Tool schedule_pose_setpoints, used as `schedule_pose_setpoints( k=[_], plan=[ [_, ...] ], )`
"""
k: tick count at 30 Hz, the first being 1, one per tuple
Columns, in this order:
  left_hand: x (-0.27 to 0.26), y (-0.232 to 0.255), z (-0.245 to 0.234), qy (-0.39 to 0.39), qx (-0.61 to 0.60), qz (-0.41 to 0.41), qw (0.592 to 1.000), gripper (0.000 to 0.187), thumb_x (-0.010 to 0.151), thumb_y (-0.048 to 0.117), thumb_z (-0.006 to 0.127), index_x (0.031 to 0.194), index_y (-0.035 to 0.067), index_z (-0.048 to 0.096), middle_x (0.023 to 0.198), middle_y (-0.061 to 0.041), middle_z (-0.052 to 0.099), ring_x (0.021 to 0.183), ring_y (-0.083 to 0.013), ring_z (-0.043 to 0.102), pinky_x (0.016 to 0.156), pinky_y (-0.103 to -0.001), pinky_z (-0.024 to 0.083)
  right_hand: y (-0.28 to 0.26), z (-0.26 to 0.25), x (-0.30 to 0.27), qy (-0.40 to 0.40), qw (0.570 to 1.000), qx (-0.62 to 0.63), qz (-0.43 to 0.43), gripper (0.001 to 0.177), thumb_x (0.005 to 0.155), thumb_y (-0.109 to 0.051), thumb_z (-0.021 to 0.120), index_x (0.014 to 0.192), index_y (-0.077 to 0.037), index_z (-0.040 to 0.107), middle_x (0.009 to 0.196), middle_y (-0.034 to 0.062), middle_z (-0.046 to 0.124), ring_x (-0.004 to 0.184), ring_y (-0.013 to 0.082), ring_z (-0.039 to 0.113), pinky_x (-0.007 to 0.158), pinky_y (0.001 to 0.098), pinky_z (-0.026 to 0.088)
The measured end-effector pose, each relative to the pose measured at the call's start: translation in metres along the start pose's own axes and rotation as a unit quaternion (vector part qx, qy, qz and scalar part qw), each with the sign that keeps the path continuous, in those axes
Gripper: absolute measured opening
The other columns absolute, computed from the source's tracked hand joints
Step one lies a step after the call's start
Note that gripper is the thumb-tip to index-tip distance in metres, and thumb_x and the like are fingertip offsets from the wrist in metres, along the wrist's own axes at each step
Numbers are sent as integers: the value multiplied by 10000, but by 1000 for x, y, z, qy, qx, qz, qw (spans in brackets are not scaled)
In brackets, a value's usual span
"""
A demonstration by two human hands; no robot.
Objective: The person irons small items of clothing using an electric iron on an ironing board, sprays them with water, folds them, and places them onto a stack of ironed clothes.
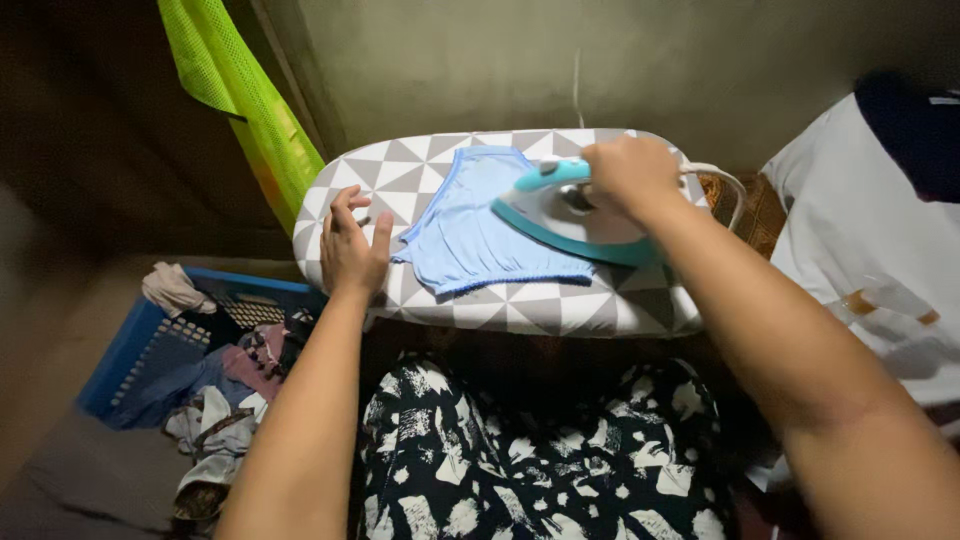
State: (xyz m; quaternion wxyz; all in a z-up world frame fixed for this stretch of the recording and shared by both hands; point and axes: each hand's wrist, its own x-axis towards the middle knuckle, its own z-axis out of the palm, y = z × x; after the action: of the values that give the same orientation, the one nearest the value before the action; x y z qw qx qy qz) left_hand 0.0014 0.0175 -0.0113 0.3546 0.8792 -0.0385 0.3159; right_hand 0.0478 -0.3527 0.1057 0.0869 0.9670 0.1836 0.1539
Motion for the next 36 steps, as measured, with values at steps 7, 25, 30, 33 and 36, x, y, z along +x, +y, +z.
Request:
schedule_pose_setpoints(
  k=[7, 25, 30, 33, 36],
  plan=[
    [-3, 11, 4, -50, 96, 58, 992, 523, 970, 416, 658, 1354, 110, 478, 1336, -168, 606, 1294, -384, 516, 1084, -502, 379, 23, -31, -44, -145, 987, 64, -12, 262, 712, -302, 769, 973, -298, 762, 799, 106, 735, 778, 347, 728, 707, 500, 571],
    [6, 28, -3, -154, 81, 118, 978, 846, 747, 465, 744, 1461, 126, 441, 1444, -158, 543, 1399, -385, 427, 1158, -507, 293, -14, 15, 61, 10, 997, 24, -66, 169, 801, -362, 718, 861, -205, 701, 808, 82, 742, 771, 345, 731, 637, 496, 565],
    [5, 27, -4, -178, 96, 84, 976, 900, 755, 484, 759, 1501, 166, 368, 1443, -211, 510, 1419, -386, 403, 1169, -502, 269, -35, 29, 100, -4, 996, 29, 81, 137, 919, -258, 645, 951, -163, 738, 882, 155, 758, 802, 388, 746, 650, 498, 588],
    [7, 24, -1, -177, 92, 91, 976, 921, 746, 484, 762, 1507, 162, 355, 1438, -227, 512, 1411, -393, 401, 1168, -502, 259, -32, 33, 124, -18, 985, 56, 165, 170, 836, -189, 668, 953, -134, 778, 927, 171, 756, 858, 387, 748, 697, 489, 595],
    [6, 20, -1, -181, 93, 90, 975, 923, 749, 488, 769, 1510, 163, 361, 1432, -235, 518, 1408, -394, 406, 1167, -502, 258, -26, 35, 117, -51, 986, 47, 153, 209, 818, -190, 691, 977, -115, 804, 967, 185, 760, 896, 381, 748, 750, 473, 594]
  ],
)
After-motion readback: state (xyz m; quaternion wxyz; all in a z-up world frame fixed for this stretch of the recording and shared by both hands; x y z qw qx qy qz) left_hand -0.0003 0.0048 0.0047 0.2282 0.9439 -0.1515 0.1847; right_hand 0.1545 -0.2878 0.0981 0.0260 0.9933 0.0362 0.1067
